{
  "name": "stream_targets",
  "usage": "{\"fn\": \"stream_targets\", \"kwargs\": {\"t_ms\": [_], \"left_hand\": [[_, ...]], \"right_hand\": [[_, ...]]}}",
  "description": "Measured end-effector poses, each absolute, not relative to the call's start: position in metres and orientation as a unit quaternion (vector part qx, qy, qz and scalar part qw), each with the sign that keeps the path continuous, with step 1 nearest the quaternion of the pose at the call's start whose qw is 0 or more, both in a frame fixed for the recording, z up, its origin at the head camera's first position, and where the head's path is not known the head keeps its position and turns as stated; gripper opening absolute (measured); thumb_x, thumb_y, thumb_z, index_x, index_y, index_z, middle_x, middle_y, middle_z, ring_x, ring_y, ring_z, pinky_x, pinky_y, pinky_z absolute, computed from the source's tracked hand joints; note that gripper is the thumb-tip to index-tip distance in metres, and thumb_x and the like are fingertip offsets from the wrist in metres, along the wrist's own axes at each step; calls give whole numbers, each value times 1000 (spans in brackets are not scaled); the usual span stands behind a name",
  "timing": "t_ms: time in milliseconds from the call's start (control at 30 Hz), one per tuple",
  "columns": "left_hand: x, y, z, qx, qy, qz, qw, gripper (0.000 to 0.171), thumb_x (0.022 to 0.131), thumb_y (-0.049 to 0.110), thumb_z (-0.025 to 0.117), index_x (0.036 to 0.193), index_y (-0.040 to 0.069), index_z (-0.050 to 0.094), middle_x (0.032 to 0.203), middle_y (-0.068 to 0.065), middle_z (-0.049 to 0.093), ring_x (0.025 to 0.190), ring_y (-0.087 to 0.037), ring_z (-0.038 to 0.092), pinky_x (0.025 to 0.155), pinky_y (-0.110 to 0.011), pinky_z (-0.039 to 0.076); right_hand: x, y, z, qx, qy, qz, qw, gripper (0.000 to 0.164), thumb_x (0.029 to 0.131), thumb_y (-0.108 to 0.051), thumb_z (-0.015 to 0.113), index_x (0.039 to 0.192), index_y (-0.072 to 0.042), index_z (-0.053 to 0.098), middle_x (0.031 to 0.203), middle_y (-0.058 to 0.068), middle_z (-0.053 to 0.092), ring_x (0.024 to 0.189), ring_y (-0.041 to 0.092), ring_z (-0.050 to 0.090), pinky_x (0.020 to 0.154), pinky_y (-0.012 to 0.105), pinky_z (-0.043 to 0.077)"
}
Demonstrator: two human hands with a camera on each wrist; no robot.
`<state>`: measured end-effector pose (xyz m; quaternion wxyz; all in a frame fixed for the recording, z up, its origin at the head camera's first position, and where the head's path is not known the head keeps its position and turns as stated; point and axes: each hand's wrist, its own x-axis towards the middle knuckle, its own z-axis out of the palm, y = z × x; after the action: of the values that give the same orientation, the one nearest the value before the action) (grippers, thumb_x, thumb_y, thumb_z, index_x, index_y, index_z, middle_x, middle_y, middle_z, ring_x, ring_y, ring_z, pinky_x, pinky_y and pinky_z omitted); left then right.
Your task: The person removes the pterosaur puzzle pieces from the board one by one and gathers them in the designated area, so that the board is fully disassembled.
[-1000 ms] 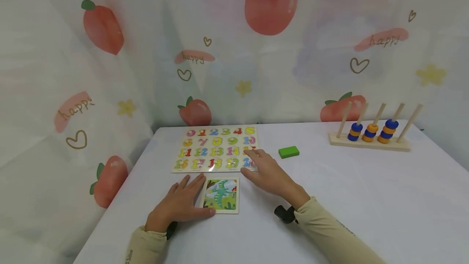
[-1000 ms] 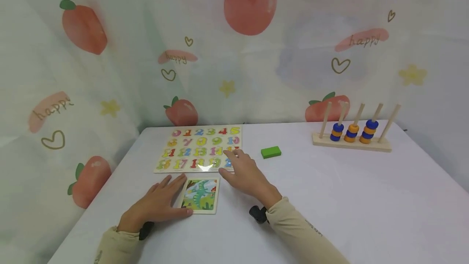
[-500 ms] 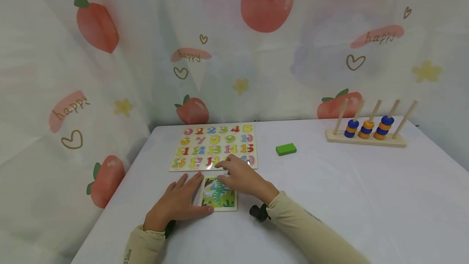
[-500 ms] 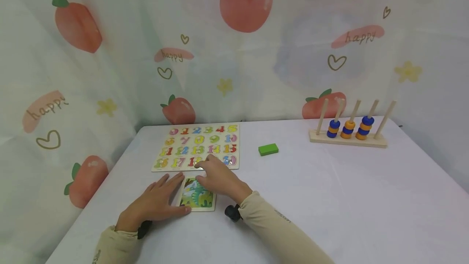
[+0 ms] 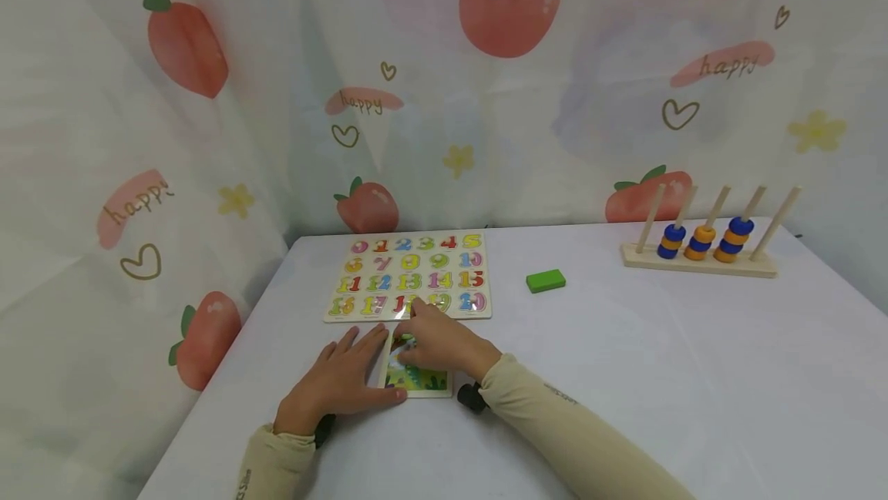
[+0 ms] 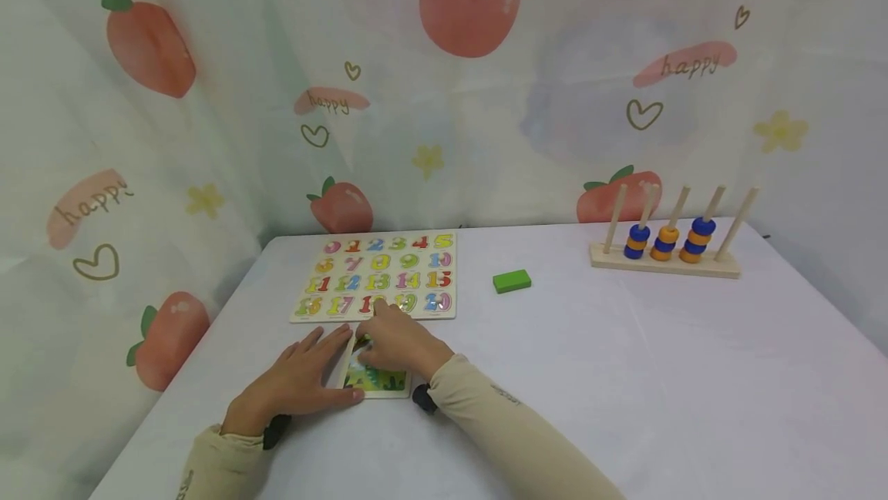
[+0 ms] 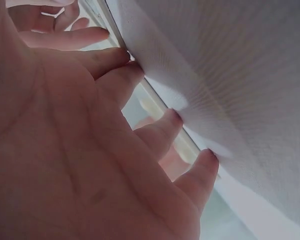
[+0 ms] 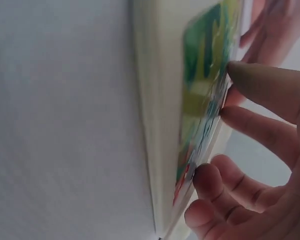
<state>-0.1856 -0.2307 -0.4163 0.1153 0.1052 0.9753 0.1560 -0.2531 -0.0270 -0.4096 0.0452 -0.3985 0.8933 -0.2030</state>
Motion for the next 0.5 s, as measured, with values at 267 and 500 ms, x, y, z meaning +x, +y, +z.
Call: {"fn": "stream_targets", "kwargs": {"t_ms": [267, 500], "left_hand": [[-185, -231, -415, 108, 974, 163, 111, 109, 86, 70, 78, 168, 11, 36, 172, -9, 36, 159, -46, 21, 122, -72, 18], [-185, -230, -416, 105, 974, 162, 116, 110, 86, 70, 78, 168, 12, 35, 172, -10, 35, 159, -46, 20, 123, -72, 17]], "right_hand": [[-253, -31, -402, -408, 894, -177, 56, 31, 97, -26, 83, 125, -12, 81, 124, 12, 57, 98, 18, 58, 89, 29, 53], [-256, -31, -398, -404, 896, -162, 91, 35, 98, -28, 83, 129, -14, 80, 139, 17, 55, 101, 18, 60, 90, 26, 55]]}}
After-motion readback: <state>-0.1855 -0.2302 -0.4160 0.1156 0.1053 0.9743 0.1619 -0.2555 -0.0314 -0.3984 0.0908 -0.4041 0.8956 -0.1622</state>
